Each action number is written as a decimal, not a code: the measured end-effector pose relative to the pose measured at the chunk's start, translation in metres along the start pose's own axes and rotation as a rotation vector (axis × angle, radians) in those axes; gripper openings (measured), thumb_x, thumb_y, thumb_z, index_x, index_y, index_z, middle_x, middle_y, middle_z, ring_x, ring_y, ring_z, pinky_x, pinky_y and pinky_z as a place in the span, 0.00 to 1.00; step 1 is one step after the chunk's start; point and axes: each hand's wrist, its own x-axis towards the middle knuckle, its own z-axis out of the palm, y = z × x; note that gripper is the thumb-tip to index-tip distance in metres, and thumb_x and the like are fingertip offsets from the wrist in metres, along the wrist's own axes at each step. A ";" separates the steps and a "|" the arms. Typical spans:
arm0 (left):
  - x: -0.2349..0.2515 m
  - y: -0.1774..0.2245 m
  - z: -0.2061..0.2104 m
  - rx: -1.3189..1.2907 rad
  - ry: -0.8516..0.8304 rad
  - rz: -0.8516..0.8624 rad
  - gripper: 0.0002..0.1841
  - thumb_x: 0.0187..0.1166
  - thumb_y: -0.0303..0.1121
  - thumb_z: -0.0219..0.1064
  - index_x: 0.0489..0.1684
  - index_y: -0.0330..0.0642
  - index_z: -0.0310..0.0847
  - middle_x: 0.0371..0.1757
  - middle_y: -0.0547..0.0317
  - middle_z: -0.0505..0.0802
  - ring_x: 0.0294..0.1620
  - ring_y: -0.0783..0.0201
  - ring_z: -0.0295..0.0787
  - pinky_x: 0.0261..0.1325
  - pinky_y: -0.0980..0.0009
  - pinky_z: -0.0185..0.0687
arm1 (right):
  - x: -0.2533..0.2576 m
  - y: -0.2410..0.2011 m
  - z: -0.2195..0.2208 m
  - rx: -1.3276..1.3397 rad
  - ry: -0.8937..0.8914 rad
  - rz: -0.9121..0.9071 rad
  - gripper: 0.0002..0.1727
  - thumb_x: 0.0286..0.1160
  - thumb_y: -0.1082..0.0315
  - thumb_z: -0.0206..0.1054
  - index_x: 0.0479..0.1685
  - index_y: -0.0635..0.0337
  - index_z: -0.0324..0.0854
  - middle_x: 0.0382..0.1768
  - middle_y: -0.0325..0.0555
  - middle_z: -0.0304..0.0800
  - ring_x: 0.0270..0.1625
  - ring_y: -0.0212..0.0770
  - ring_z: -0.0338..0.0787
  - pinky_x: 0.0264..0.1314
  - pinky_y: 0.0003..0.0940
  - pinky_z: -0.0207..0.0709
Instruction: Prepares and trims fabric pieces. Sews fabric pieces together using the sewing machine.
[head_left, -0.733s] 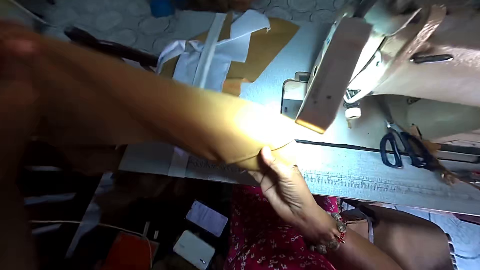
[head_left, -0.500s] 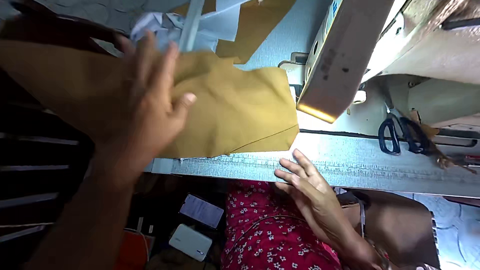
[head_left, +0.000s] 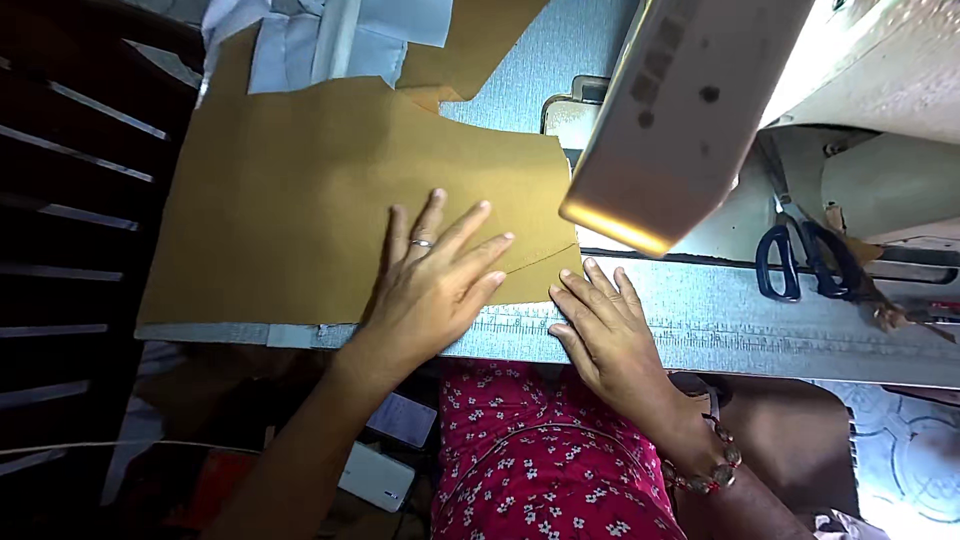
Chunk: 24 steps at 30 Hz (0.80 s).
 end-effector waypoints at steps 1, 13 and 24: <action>0.008 0.007 0.005 -0.033 0.023 0.045 0.22 0.88 0.47 0.54 0.69 0.52 0.89 0.82 0.49 0.81 0.88 0.32 0.63 0.84 0.22 0.41 | -0.001 0.000 0.001 -0.011 0.008 -0.008 0.23 0.89 0.56 0.55 0.66 0.61 0.87 0.72 0.51 0.88 0.82 0.58 0.77 0.87 0.65 0.58; 0.044 0.029 0.040 0.107 0.216 0.234 0.11 0.80 0.31 0.64 0.36 0.36 0.94 0.47 0.48 0.98 0.57 0.47 0.95 0.61 0.54 0.87 | -0.001 -0.001 0.006 -0.009 0.054 -0.026 0.21 0.88 0.59 0.56 0.64 0.60 0.89 0.69 0.49 0.90 0.81 0.55 0.79 0.88 0.64 0.58; 0.021 0.011 0.028 -0.205 0.030 0.187 0.14 0.83 0.36 0.62 0.54 0.46 0.96 0.67 0.51 0.93 0.77 0.38 0.81 0.83 0.32 0.59 | -0.006 0.011 -0.015 0.297 0.139 0.071 0.16 0.84 0.64 0.62 0.58 0.61 0.91 0.65 0.55 0.90 0.77 0.55 0.82 0.82 0.51 0.72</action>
